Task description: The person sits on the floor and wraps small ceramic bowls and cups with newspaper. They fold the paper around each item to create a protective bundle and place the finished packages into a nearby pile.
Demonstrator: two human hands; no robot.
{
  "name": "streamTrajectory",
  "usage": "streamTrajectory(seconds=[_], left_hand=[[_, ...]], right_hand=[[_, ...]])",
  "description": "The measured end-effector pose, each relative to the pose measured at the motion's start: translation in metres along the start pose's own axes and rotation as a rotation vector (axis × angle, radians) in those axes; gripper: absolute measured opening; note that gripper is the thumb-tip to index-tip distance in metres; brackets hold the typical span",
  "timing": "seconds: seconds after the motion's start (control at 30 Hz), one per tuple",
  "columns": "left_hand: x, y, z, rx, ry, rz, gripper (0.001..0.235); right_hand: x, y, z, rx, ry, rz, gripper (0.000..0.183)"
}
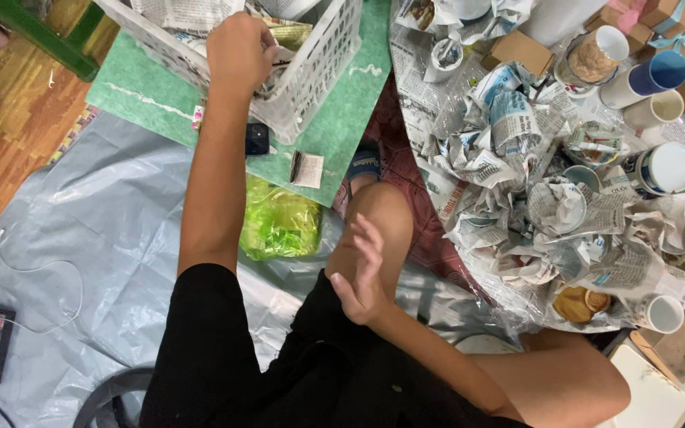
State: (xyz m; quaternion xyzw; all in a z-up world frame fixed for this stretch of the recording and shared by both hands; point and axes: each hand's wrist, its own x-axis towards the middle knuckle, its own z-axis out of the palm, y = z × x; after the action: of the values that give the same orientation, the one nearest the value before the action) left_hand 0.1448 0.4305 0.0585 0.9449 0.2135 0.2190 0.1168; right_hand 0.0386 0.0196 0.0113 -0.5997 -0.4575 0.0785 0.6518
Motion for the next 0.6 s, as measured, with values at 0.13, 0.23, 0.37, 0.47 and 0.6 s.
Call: streamTrajectory(seconds=[0.13,0.23,0.37,0.47,0.6], left_hand=[[-0.005,-0.005,-0.02,-0.118,0.247,0.127,0.013],[-0.009,-0.018,-0.036,-0.276,0.384,0.139,0.012],[-0.005,-0.041,-0.038,-0.525,0.463,0.065,0.017],[0.001,-0.04,-0.035,-0.965,0.462,-0.295,0.02],[-0.036,0.005,-0.041,-1.113,0.531,-0.069,0.01]], right_hand=[[-0.002,-0.001,0.002,-0.01,-0.017,0.079,0.065],[-0.004,0.002,-0.002,0.097,-0.016,0.153,0.063],[-0.008,0.004,-0.001,0.109,-0.005,0.2,0.062],[-0.011,0.002,0.0,0.102,-0.027,0.22,0.061],[-0.011,-0.007,-0.005,0.002,-0.054,0.22,0.063]])
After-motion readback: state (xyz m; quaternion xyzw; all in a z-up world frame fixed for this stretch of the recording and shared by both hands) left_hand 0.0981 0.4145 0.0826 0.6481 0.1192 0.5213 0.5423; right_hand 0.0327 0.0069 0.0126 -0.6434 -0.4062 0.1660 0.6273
